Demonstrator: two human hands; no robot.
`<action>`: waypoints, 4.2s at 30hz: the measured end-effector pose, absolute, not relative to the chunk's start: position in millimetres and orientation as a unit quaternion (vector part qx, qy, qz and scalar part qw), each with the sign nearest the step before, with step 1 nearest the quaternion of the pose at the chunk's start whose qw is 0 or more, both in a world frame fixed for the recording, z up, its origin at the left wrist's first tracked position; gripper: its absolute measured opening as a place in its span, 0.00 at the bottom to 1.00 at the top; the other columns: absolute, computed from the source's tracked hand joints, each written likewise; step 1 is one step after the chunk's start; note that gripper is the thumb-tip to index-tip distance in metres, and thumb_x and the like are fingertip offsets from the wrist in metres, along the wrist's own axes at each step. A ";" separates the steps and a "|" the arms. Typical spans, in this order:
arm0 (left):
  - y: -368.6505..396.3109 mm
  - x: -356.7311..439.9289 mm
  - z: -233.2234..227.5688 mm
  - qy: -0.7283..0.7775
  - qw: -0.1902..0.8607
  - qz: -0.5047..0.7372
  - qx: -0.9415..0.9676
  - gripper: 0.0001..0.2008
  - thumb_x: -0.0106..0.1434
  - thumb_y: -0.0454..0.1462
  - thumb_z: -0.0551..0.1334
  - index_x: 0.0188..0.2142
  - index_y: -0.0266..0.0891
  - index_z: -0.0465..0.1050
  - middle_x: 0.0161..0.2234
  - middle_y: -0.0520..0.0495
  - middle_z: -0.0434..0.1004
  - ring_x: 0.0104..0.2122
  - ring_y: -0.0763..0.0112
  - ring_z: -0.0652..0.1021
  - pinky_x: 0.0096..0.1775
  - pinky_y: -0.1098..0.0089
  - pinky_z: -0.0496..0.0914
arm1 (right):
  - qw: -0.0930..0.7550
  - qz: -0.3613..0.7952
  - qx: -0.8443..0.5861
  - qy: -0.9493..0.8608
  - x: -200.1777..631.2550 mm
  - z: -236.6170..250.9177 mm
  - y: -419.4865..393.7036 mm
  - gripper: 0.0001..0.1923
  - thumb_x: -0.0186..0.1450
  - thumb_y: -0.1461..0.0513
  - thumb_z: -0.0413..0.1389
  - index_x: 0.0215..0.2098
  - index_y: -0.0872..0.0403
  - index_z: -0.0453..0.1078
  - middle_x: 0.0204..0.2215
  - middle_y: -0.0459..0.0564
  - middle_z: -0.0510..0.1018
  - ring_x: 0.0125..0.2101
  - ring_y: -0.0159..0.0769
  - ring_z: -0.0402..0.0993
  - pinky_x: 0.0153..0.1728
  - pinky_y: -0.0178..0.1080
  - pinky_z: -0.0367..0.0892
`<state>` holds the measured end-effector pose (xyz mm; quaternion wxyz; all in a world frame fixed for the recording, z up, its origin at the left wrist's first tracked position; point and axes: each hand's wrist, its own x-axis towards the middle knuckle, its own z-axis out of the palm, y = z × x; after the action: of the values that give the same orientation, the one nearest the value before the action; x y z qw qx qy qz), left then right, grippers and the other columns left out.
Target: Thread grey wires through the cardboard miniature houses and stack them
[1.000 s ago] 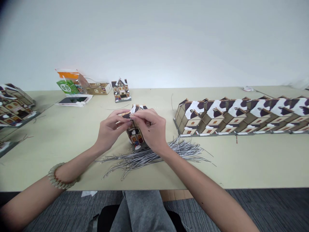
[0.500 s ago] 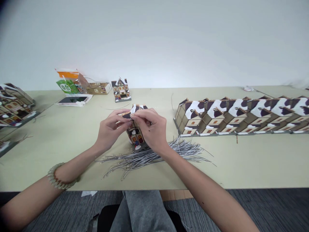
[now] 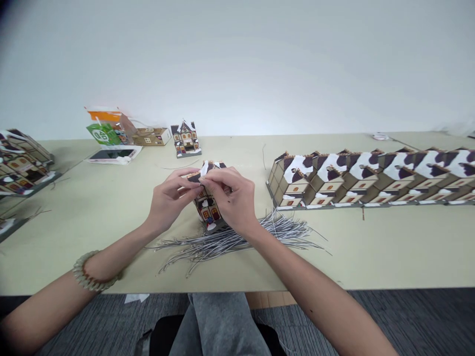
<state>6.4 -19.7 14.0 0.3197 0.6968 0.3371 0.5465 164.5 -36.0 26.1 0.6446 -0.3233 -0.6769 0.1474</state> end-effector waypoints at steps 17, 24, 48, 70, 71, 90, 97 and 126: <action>-16.9 5.2 9.4 0.327 0.321 0.559 0.691 0.01 0.57 0.35 0.65 0.30 0.41 0.77 0.47 0.45 0.73 0.48 0.68 0.74 0.42 0.69 0.76 | 0.660 0.102 -0.292 -0.684 168.1 22.0 -28.5 0.08 0.59 0.65 0.61 0.37 0.48 0.76 0.30 0.47 0.77 0.31 0.31 0.71 0.27 0.35 0.68; -16.0 4.9 9.1 0.327 0.323 0.559 0.690 0.01 0.57 0.35 0.65 0.30 0.41 0.77 0.46 0.45 0.72 0.49 0.68 0.73 0.43 0.69 0.76 | 0.672 0.078 -0.276 -0.683 168.6 25.2 -30.4 0.04 0.59 0.66 0.60 0.32 0.51 0.75 0.27 0.46 0.76 0.29 0.31 0.70 0.27 0.36 0.67; -16.7 0.8 13.1 0.318 0.392 0.507 0.699 0.16 0.53 0.31 0.64 0.42 0.43 0.73 0.54 0.43 0.64 0.54 0.60 0.70 0.40 0.69 0.74 | 0.553 -0.209 -0.256 -0.765 166.9 7.0 -16.4 0.07 0.62 0.67 0.57 0.33 0.49 0.74 0.29 0.45 0.79 0.33 0.32 0.69 0.33 0.36 0.70; -14.3 0.7 13.6 0.332 0.424 0.514 0.667 0.18 0.51 0.30 0.64 0.43 0.42 0.72 0.54 0.42 0.65 0.52 0.61 0.72 0.39 0.71 0.74 | 0.427 -0.289 -0.262 -0.816 177.9 2.3 -12.3 0.11 0.66 0.61 0.53 0.46 0.49 0.70 0.41 0.50 0.77 0.41 0.37 0.67 0.37 0.40 0.63; -14.6 0.9 13.7 0.334 0.422 0.516 0.666 0.18 0.51 0.29 0.64 0.42 0.42 0.73 0.54 0.42 0.65 0.52 0.61 0.72 0.39 0.71 0.74 | 0.418 -0.303 -0.265 -0.814 177.9 3.1 -12.6 0.11 0.66 0.60 0.53 0.46 0.49 0.70 0.42 0.49 0.78 0.41 0.37 0.67 0.37 0.40 0.62; -15.0 -0.4 7.0 0.317 0.387 0.533 0.682 0.15 0.53 0.31 0.64 0.42 0.42 0.73 0.55 0.41 0.66 0.54 0.60 0.71 0.44 0.65 0.74 | 0.406 -0.333 -0.243 -0.815 176.2 7.9 -13.8 0.11 0.65 0.62 0.53 0.47 0.50 0.67 0.41 0.49 0.78 0.47 0.38 0.65 0.44 0.42 0.59; -14.6 -2.0 11.7 0.319 0.390 0.517 0.692 0.16 0.55 0.34 0.64 0.45 0.44 0.72 0.54 0.42 0.65 0.52 0.61 0.71 0.44 0.65 0.74 | 0.430 -0.300 -0.265 -0.810 177.0 3.8 -13.3 0.14 0.65 0.62 0.53 0.49 0.49 0.65 0.45 0.52 0.74 0.50 0.40 0.62 0.46 0.43 0.61; 0.0 -3.0 3.2 0.420 0.436 0.575 0.550 0.17 0.55 0.42 0.65 0.44 0.43 0.68 0.51 0.44 0.71 0.40 0.66 0.76 0.32 0.68 0.75 | 0.532 -0.233 -0.325 -0.746 176.9 7.4 -18.4 0.16 0.63 0.69 0.49 0.47 0.47 0.66 0.40 0.51 0.71 0.42 0.41 0.67 0.41 0.45 0.62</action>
<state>-3.0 0.0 3.2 0.4358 0.5500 0.4202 0.5753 176.9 -18.4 7.4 0.5321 -0.3249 -0.7464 -0.2327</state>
